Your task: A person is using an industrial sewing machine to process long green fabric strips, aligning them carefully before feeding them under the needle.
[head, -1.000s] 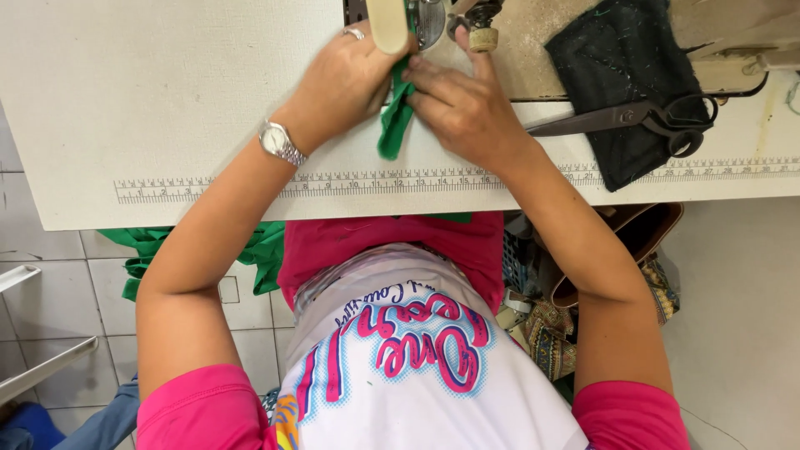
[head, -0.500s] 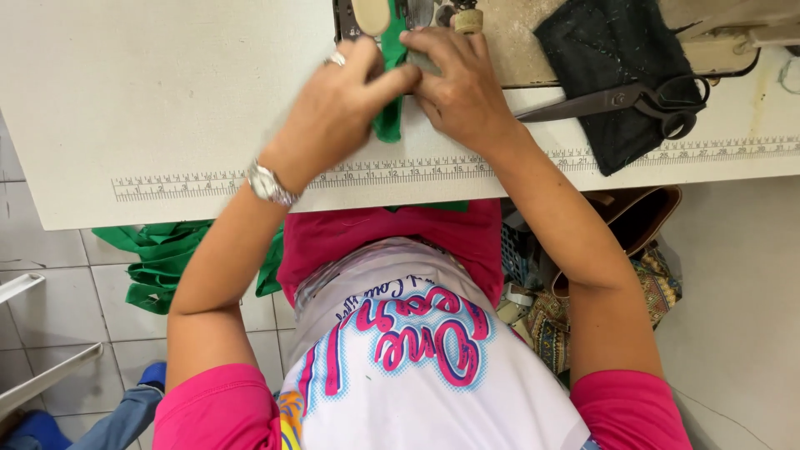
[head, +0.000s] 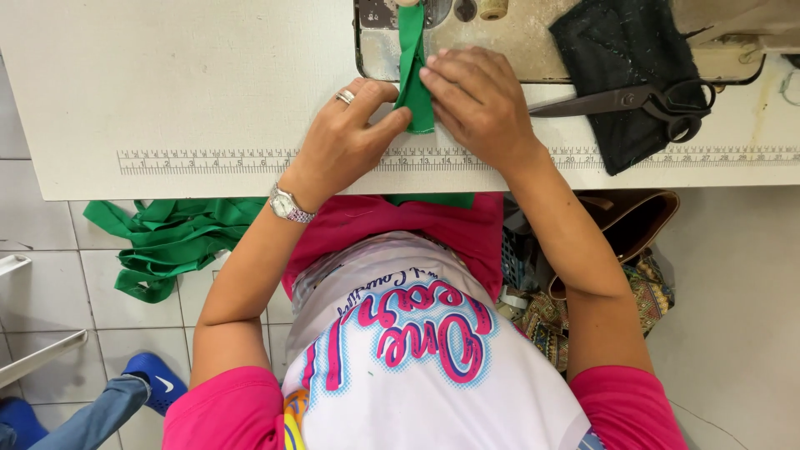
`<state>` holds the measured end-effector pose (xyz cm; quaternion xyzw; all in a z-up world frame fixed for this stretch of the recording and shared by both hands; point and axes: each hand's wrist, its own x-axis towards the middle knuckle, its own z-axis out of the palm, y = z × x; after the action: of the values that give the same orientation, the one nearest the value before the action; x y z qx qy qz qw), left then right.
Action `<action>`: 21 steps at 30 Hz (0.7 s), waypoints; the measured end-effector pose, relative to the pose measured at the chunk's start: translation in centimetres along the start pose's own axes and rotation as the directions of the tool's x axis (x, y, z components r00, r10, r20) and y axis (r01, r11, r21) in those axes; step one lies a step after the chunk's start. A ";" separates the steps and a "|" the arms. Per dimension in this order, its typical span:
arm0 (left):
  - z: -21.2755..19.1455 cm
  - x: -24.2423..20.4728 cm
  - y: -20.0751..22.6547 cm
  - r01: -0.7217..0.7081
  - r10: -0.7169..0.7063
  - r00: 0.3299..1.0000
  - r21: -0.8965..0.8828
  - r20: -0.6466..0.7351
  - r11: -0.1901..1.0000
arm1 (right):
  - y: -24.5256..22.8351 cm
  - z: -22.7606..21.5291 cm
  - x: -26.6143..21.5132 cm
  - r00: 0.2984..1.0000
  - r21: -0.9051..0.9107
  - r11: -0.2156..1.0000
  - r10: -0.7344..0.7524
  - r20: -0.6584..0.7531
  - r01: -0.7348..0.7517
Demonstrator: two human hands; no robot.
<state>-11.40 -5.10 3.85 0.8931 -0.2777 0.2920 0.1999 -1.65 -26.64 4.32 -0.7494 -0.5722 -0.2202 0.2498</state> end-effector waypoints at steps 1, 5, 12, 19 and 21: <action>0.0 0.0 0.0 0.009 -0.010 1.000 -0.029 -0.024 1.000 | -0.3 0.0 0.1 0.999 -0.003 1.000 -0.013 -0.030 0.013; 0.3 -0.9 -0.3 0.107 -0.124 0.990 -0.199 -0.073 0.974 | -1.1 0.1 -1.3 0.990 -0.039 0.993 0.106 -0.095 -0.110; 0.2 -0.4 -0.3 0.087 -0.128 0.986 -0.320 -0.108 0.943 | -1.8 0.3 -1.2 0.986 0.037 0.996 0.081 -0.145 -0.076; 0.4 -1.0 -0.5 0.079 -0.098 0.994 -0.270 -0.057 0.960 | -1.8 0.4 -0.3 0.987 0.049 0.998 -0.029 -0.161 0.037; 0.2 -0.7 -0.4 0.062 -0.074 0.997 -0.254 -0.037 0.965 | -1.8 0.4 -0.2 0.989 0.052 0.998 -0.033 -0.145 0.041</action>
<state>-11.57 -4.62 3.22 0.8624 -0.2772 0.2679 0.3282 -3.46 -26.17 4.11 -0.7136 -0.5725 -0.2625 0.3069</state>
